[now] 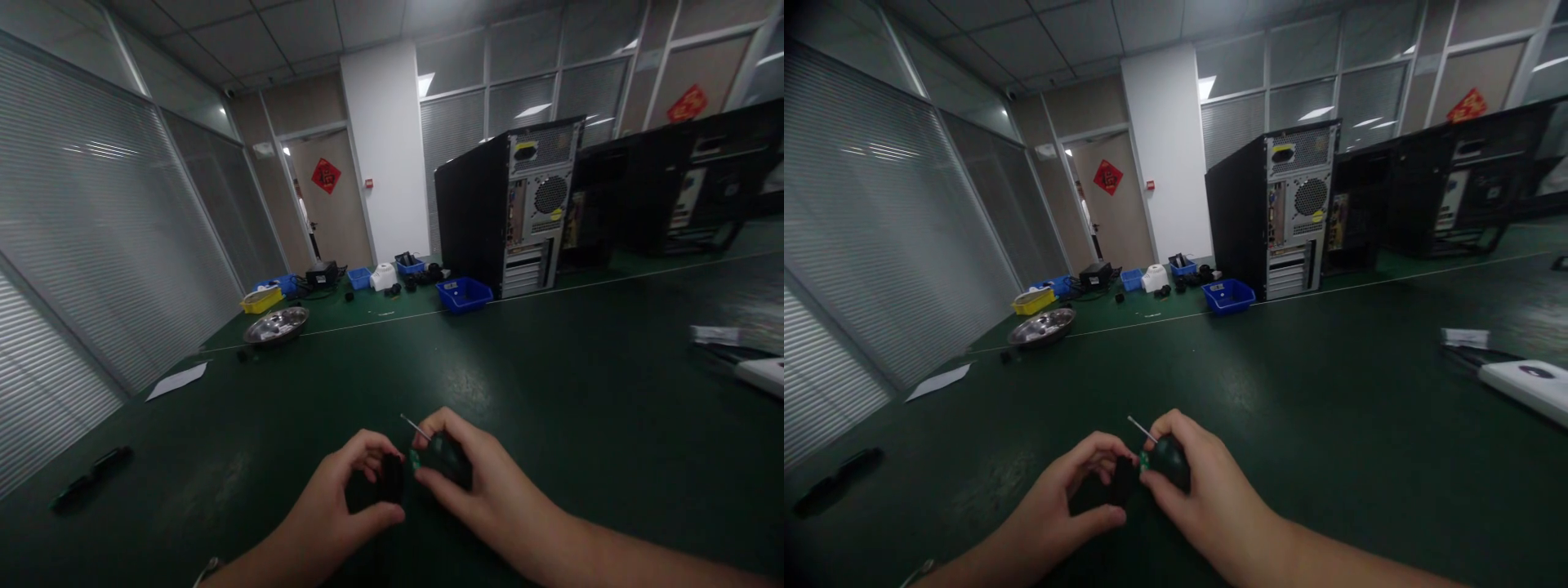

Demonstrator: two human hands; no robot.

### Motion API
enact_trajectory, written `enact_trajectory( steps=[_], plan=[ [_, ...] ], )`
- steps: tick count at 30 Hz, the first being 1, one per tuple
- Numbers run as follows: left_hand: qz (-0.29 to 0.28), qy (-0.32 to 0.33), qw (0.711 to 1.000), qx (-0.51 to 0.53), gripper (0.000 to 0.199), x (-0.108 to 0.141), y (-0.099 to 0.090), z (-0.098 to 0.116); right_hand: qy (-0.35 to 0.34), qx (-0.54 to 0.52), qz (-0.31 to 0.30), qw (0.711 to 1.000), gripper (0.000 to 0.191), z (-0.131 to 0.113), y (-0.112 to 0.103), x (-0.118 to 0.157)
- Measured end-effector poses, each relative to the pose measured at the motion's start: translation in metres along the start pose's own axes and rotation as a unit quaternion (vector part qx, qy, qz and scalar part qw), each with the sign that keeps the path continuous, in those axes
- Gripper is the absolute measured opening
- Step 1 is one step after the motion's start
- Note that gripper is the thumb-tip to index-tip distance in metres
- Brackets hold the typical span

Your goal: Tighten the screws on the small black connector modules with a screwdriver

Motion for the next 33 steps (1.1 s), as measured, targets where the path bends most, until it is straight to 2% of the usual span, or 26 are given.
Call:
enact_trajectory(
  steps=[5,13,24,30,33],
  plan=[
    [0.008,0.027,0.999,0.038,0.041,-0.001,0.007,0.001,-0.034,-0.022,-0.028,0.999,0.022,-0.010,0.008,0.002],
    [-0.009,0.049,0.998,0.027,0.043,-0.001,0.017,0.007,-0.070,0.002,-0.048,0.996,0.022,-0.016,0.013,0.004],
    [-0.005,0.060,0.998,0.011,0.033,0.002,0.016,0.015,-0.097,0.041,-0.051,0.993,0.023,-0.022,0.013,0.007],
    [0.008,0.057,0.998,0.001,0.031,0.002,0.016,0.018,-0.103,0.016,-0.055,0.993,0.025,-0.020,0.014,0.007],
    [-0.003,0.070,0.997,0.024,0.033,0.002,0.017,0.018,-0.108,0.003,-0.053,0.993,0.025,-0.021,0.013,0.007]
  ],
)
Point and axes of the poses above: each hand's wrist, its own x-axis away from the middle knuckle, its own y-axis out of the palm, z = x × y, the point moved 8 cm from there along -x, towards the middle knuckle, and after that the axes turned 9 degrees about -z, right-handed, at the moved point
